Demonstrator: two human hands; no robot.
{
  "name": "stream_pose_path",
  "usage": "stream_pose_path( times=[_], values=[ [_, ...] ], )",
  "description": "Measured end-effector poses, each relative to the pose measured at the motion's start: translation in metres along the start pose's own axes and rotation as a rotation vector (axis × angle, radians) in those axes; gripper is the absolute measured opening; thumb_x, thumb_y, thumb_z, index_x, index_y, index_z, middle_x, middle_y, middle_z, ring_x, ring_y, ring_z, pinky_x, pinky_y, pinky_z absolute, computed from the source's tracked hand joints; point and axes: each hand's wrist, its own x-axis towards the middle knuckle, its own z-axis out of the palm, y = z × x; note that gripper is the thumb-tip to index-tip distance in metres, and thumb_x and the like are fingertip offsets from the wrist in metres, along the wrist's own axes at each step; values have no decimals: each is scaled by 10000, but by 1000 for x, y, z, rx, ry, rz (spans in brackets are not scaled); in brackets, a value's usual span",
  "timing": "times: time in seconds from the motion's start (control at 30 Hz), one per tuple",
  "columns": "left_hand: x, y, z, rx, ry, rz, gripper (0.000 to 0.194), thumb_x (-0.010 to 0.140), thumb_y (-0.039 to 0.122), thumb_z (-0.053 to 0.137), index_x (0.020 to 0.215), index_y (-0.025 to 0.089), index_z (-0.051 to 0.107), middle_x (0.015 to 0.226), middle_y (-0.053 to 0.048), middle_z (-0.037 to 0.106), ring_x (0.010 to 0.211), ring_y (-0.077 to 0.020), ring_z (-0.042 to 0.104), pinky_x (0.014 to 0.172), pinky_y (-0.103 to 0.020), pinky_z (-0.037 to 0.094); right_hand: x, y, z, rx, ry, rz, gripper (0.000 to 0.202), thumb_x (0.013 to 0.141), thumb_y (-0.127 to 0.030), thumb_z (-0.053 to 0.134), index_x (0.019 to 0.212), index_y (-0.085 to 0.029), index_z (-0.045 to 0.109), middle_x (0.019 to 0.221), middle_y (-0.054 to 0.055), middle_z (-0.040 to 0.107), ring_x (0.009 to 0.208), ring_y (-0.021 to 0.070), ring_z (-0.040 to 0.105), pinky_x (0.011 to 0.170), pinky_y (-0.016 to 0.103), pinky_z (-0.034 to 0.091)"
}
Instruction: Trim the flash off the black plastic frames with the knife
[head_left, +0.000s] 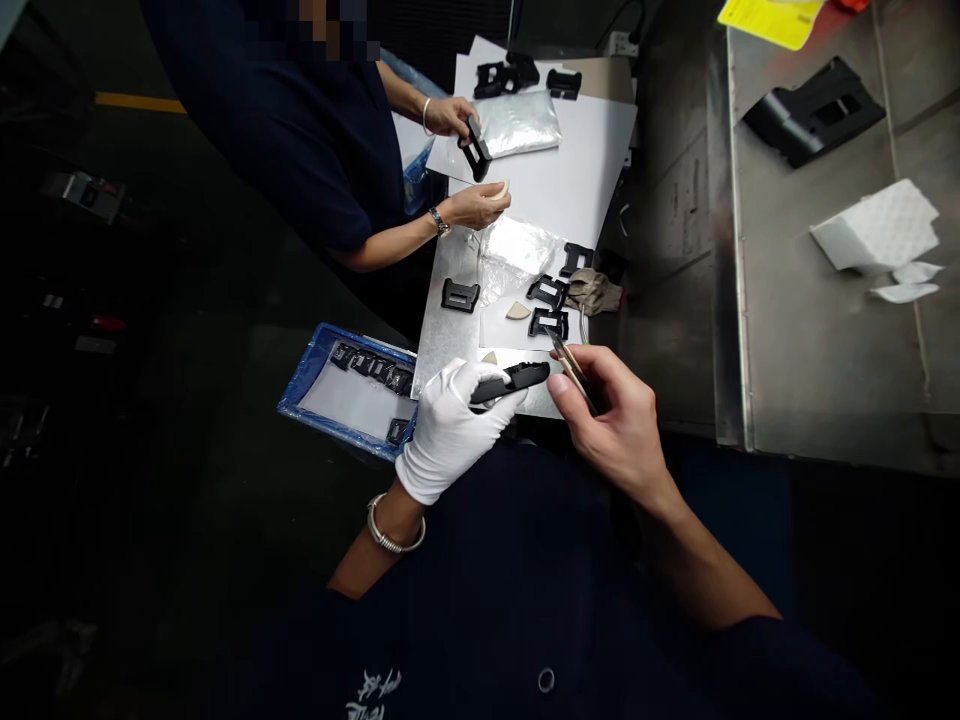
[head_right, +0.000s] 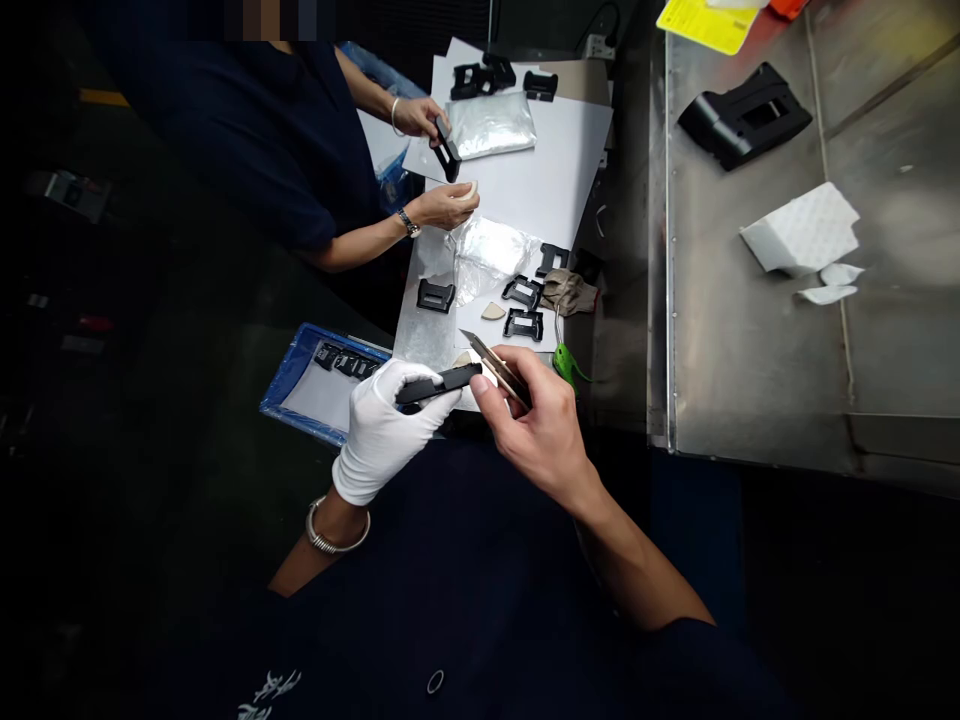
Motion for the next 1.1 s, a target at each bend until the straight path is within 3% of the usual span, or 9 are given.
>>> stream_pose_path(
  times=[0.13, 0.3, 0.43, 0.57, 0.67, 0.83, 1.0, 1.1],
  values=[
    [-1, 3, -2, 63, 41, 10, 139, 878, 256, 762, 922, 185, 652, 823, -34, 686, 760, -177, 687, 710, -324, 574, -8, 2, -10, -131, 2, -177, 129, 995, -249, 608, 1101, -204, 666, 915, 44, 694, 769, 158, 640, 691, 284, 499],
    [-1, 6, -7, 133, 82, 122, 155, 867, 202, 771, 982, 210, 668, 833, -44, 699, 829, -216, 684, 756, -358, 582, -20, 1, -23, -407, -137, -302, 261, 996, -240, 602, 1244, -235, 682, 881, 52, 653, 675, 143, 586, 630, 278, 467],
    [-2, 7, -8, 91, 73, 67, 173, 851, 206, 790, 962, 206, 658, 850, -31, 691, 815, -188, 676, 755, -331, 580, -20, -1, -23, -423, -112, -265, 278, 1013, -311, 576, 1251, -221, 688, 891, 70, 627, 699, 155, 568, 627, 288, 461],
    [-6, 11, -7, -39, 41, -178, 213, 834, 319, 814, 887, 209, 639, 801, -2, 677, 733, -159, 674, 694, -303, 568, -14, 2, -17, -234, -9, -243, 183, 999, -265, 590, 1129, -202, 702, 835, 50, 617, 701, 162, 555, 651, 309, 459],
    [-8, 17, -6, -117, 27, -282, 231, 832, 362, 808, 828, 216, 629, 741, 8, 662, 664, -147, 640, 634, -297, 544, -12, 3, -14, -163, 7, -192, 143, 992, -246, 595, 1066, -201, 708, 821, 42, 615, 686, 161, 538, 635, 313, 433],
    [-6, 24, -7, -201, 50, -365, 202, 881, 268, 721, 739, 196, 597, 655, 37, 594, 574, -102, 564, 555, -251, 487, -16, 6, -15, -121, 24, -117, 152, 995, -278, 593, 1034, -201, 718, 768, 23, 580, 639, 147, 496, 616, 313, 408],
    [-5, 24, -10, -267, 11, -322, 260, 990, 226, 510, 764, 201, 637, 667, 2, 590, 606, -135, 590, 592, -292, 518, -18, 12, -15, -75, 25, -9, 200, 993, -352, 595, 984, -206, 730, 766, 25, 602, 638, 150, 524, 615, 309, 436],
    [-6, 26, -9, -269, 34, -329, 194, 958, 275, 606, 774, 216, 621, 678, 7, 605, 614, -145, 597, 605, -306, 527, -14, 19, -9, 38, 11, 102, 246, 984, -410, 611, 1050, -206, 732, 765, 19, 615, 662, 154, 562, 615, 300, 457]
  ],
)
